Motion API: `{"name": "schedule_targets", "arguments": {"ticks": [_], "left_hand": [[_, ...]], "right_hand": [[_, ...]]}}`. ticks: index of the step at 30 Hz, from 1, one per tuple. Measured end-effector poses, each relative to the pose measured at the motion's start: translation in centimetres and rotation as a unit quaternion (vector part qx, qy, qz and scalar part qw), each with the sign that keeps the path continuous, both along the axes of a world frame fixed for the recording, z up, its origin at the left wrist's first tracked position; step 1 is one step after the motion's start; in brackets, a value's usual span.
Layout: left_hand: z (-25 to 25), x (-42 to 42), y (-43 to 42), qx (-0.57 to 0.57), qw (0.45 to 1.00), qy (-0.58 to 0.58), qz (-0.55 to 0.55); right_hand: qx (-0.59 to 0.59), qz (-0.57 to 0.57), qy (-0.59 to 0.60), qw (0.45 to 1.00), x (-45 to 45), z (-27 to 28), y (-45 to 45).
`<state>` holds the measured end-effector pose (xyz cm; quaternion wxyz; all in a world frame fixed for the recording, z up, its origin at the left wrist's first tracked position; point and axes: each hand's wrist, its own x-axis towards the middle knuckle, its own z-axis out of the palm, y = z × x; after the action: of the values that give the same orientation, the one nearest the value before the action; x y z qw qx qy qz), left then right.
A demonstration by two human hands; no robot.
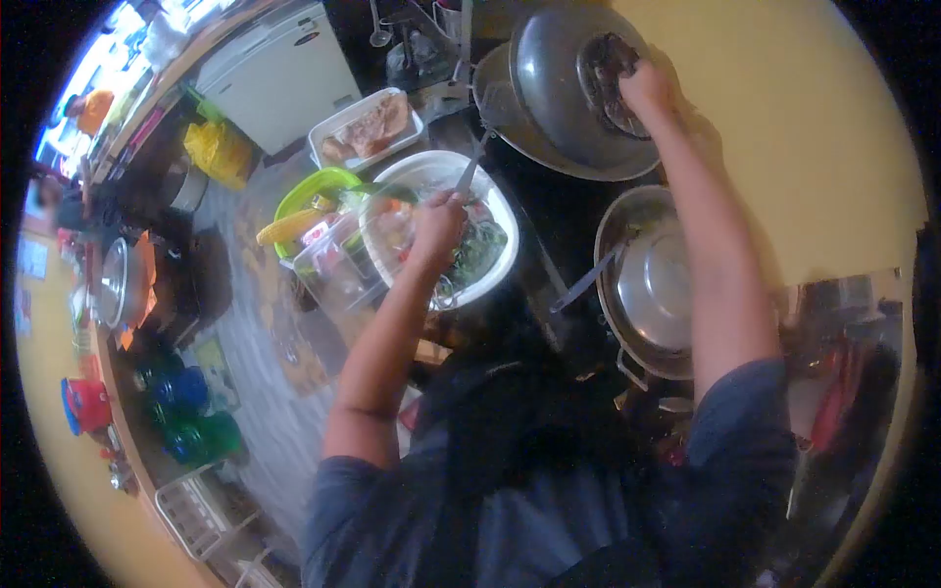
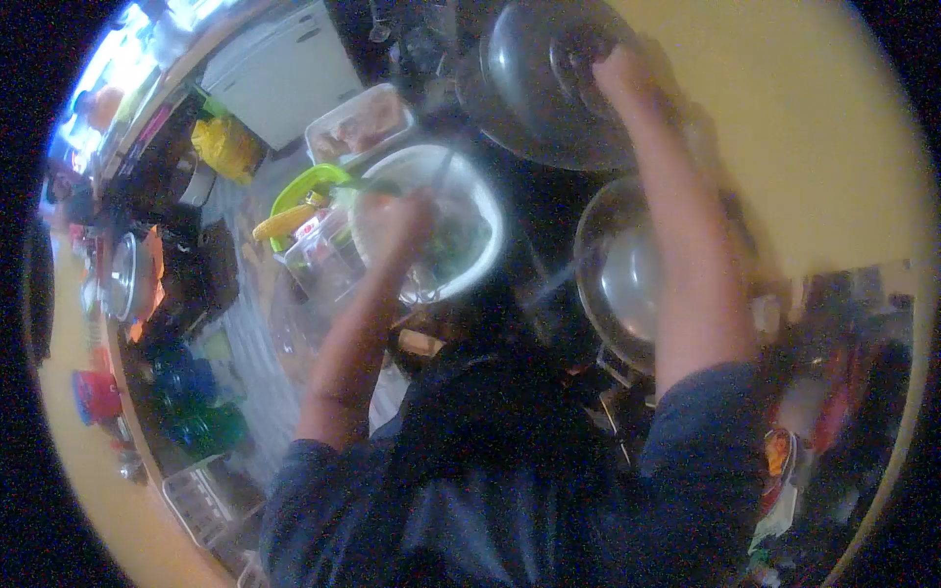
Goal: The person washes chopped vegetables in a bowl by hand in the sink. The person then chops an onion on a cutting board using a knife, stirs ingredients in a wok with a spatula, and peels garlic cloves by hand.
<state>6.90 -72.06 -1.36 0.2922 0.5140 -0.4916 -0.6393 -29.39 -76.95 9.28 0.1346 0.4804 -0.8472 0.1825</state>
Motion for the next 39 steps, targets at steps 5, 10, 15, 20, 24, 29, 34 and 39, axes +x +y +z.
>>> {"name": "schedule_targets", "arguments": {"ticks": [5,10,15,20,24,29,34,39], "left_hand": [[-3.3,0.5,-0.5,-0.069,0.996,0.041,-0.042],[-5.1,0.8,-0.1,-0.145,0.988,-0.005,-0.055],[-4.8,0.9,0.5,-0.225,0.967,0.103,-0.06],[-7.0,0.2,1.1,-0.04,0.995,0.093,-0.021],[-6.8,1.0,2.2,-0.396,0.892,-0.154,-0.153],[-4.4,1.1,6.0,-0.002,0.981,0.185,-0.056],[-3.4,3.2,10.9,0.129,0.927,0.348,-0.046],[0.2,4.1,19.0,0.205,0.919,0.317,0.114]], "right_hand": [[-0.015,-0.004,0.089,0.996,-1.6,0.1,-0.2],[-0.024,-0.06,0.04,0.997,-4.5,1.7,0.6],[-0.028,-0.02,0.07,0.997,-3.2,4.9,3.8],[0.032,-0.05,0.06,0.996,-3.7,5.3,7.0],[0.09,-0.111,0.021,0.99,-4.9,3.9,10.1],[0.131,-0.051,0.02,0.99,-4.4,1.6,16.7],[0.181,-0.058,0.035,0.981,-5.1,-2.4,23.4],[0.197,-0.032,-0.001,0.98,-4.7,-5.3,28.8]]}}
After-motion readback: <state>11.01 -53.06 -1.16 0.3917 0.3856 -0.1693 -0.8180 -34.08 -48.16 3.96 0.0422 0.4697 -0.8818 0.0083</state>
